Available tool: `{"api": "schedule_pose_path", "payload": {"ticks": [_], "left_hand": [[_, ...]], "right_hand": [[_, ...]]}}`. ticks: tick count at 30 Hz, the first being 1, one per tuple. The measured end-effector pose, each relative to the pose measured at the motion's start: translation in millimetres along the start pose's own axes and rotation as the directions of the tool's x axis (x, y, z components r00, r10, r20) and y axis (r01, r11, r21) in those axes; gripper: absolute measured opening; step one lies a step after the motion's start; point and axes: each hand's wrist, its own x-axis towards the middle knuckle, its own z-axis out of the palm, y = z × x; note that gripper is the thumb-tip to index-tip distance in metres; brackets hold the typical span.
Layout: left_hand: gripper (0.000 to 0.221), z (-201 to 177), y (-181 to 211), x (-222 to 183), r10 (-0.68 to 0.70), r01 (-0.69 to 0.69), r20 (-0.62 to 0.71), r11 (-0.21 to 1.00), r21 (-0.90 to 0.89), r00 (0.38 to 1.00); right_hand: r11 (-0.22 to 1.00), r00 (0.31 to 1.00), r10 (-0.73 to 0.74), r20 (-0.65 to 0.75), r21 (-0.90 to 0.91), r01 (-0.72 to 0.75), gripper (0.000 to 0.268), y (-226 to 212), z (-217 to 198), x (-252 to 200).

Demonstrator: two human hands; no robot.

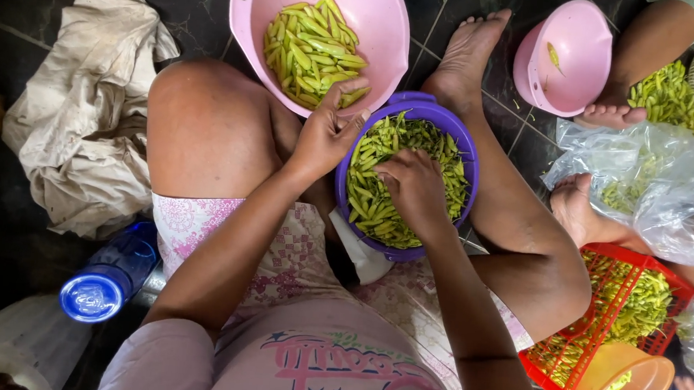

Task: A person sits on the floor and manually preps green beans by snapping off the stems and sorting them into bowls.

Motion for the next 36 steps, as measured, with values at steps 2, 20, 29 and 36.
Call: {"api": "schedule_pose_path", "payload": {"ticks": [2, 20, 29, 36], "left_hand": [[0.049, -1, 8, -2, -0.006, 0.006, 0.016, 0.999, 0.047, 1.000], [0.052, 9, -25, -3, 0.035, -0.029, 0.185, 0.999, -0.039, 0.982], [0.019, 22, -60, -2, 0.007, 0.004, 0.288, 0.999, -0.040, 0.958], [0.016, 21, -60, -1, -0.022, 0.027, 0.262, 1.000, -0.015, 0.965]], "right_hand": [[0.999, 1.000, 0.017, 0.021, -0.031, -0.016, 0.014, 4, 3, 3], [0.908, 0.937, 0.250, -0.243, 0.395, -0.140, 0.011, 15, -34, -17], [0.872, 0.932, 0.178, -0.317, 0.489, -0.001, 0.014, -20, -36, -3], [0.849, 0.908, 0.255, -0.332, 0.526, -0.046, 0.008, -14, -28, 1]]}}
